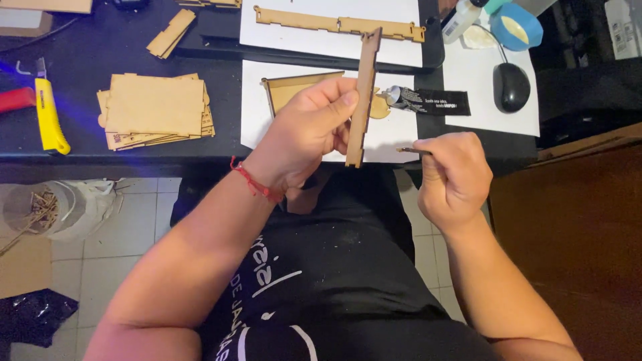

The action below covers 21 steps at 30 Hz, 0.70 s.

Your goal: The person assembles a small wooden box by applying glue to the edges of laser-cut plywood pieces and joining them together. They then insert a hinged lid and test the fit of the completed box.

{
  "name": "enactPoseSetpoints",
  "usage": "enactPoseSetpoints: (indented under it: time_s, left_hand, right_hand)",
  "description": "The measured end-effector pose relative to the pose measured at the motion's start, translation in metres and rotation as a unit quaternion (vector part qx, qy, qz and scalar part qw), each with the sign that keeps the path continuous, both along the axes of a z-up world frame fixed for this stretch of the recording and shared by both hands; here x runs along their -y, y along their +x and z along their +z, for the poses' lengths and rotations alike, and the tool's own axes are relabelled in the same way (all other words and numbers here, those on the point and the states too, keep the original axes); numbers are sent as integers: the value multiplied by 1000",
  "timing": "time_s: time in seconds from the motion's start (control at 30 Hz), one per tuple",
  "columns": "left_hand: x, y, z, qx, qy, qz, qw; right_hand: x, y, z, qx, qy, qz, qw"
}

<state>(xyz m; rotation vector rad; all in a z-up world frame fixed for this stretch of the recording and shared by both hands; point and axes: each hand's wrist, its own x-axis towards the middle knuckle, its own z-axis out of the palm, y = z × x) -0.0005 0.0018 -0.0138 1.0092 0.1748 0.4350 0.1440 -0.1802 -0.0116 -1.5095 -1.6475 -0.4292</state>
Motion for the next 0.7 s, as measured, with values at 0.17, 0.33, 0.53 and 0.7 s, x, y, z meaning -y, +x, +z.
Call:
enactPoseSetpoints:
  time_s: [0.17,0.33,0.53,0.7]
  left_hand:
    - [2,4,-6,-13,9,16,1000]
    - [5,2,2,-33,71,16,997]
    - [8,4,-3,-30,76,6,997]
    - [10,-5,13,-117,150,85,978]
  right_hand:
    - [-1,3,-2,7,-57,5,998]
    - [-3,5,1,35,-129,29,991]
    - [-2,0,-1,69,-70,-20,995]
    - [2,5,-4,-66,17,-66,995]
